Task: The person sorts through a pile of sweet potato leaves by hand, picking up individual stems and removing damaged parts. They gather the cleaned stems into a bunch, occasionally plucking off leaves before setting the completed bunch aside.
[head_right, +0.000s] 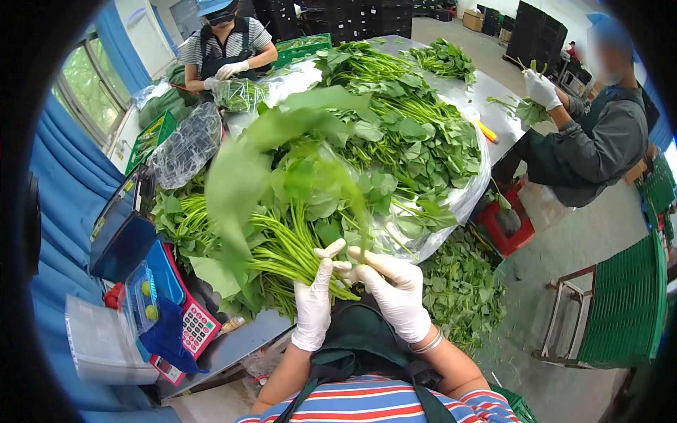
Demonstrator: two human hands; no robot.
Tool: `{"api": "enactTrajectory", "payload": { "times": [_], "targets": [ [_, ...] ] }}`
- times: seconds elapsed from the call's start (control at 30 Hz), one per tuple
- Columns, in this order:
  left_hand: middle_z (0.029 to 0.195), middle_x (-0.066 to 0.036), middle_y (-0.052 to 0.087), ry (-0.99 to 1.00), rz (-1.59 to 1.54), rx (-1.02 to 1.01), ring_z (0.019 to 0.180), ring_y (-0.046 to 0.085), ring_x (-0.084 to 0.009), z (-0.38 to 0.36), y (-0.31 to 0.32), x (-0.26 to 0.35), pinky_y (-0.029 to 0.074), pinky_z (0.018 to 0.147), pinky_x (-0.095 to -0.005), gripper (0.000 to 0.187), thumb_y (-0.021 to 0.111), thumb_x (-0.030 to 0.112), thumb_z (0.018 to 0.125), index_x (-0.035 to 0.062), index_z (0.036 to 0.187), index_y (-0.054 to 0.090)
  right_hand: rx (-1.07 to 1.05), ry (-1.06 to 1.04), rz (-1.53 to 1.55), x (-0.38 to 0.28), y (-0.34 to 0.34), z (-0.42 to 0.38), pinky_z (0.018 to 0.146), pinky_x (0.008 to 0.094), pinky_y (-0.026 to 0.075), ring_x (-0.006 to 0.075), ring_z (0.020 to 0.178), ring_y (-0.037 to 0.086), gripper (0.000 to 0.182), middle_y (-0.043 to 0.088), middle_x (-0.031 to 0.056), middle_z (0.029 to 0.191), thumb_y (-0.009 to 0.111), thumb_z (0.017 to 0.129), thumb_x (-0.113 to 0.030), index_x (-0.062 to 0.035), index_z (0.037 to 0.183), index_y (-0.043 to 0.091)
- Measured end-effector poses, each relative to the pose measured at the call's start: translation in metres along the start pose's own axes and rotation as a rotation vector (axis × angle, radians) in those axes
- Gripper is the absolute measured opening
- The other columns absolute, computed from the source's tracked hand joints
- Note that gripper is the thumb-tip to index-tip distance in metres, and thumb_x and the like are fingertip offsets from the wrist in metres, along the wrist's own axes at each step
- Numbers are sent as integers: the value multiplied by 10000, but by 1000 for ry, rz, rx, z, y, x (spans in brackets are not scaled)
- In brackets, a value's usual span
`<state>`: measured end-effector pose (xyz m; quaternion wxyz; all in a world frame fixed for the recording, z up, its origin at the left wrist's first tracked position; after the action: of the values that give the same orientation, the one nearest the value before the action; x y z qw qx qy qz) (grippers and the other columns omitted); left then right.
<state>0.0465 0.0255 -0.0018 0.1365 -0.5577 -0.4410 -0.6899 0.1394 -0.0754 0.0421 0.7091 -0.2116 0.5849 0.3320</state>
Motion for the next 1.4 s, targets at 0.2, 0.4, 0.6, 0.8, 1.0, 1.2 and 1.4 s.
{"api": "enactTrajectory", "payload": {
  "times": [0.2,0.4,0.6,0.8,1.0,1.2,1.4],
  "targets": [
    [1179,-161,534,71,170,-171,1047,510,-179,-4,6,2,387,918,-303,334,400,184,943,-44,1179,460,-142,-196,-623,16,11,-3,505,289,436,215,532,551,244,579,95,647,654,759,-113,-77,1000,653],
    [1091,-133,575,70,148,-140,1025,518,-170,-8,10,5,403,893,-297,214,438,89,911,-15,1094,477,-151,-231,-718,12,9,-7,521,288,454,221,554,568,225,590,100,673,664,747,-126,-85,969,660],
    [964,-101,603,-19,-67,-70,881,584,-182,-10,3,-1,444,836,-303,116,438,-16,881,-3,896,553,-322,-36,-553,-2,-8,3,577,244,437,147,606,562,211,587,56,671,672,690,-101,-23,886,657],
    [935,-83,594,122,382,-381,880,566,-169,-19,14,-1,431,810,-280,230,518,116,890,-2,1084,480,-247,38,-306,-5,-10,16,778,320,453,197,880,581,433,605,116,955,676,705,-270,0,1032,589],
    [1208,-135,480,393,1051,-351,1119,457,-260,-30,-22,-47,339,952,-379,421,567,165,848,17,1216,424,-477,102,-234,13,21,8,918,371,385,335,1055,507,847,517,255,1108,712,659,-496,75,1199,397],
    [1299,-128,397,246,811,-328,1226,351,-257,-31,-25,-47,227,1038,-395,501,584,212,832,29,1254,388,-490,-201,-626,-1,30,7,844,413,410,399,961,514,759,526,262,987,632,716,-534,85,1100,418],
    [1175,-117,489,-124,371,-332,1102,463,-212,-30,-39,-52,355,944,-335,385,507,161,884,-1,1218,406,-659,-149,-507,0,43,11,704,439,423,373,783,538,640,514,242,821,584,760,-524,65,975,459]
  ]
}}
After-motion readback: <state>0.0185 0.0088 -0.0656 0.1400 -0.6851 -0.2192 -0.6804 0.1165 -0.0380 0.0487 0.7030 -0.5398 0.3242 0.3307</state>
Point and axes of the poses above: each hand's wrist, its own z-axis towards the middle knuckle, its own y-axis out of the palm, x = y × z, the point moved 5 cm from there along z, towards the middle knuckle
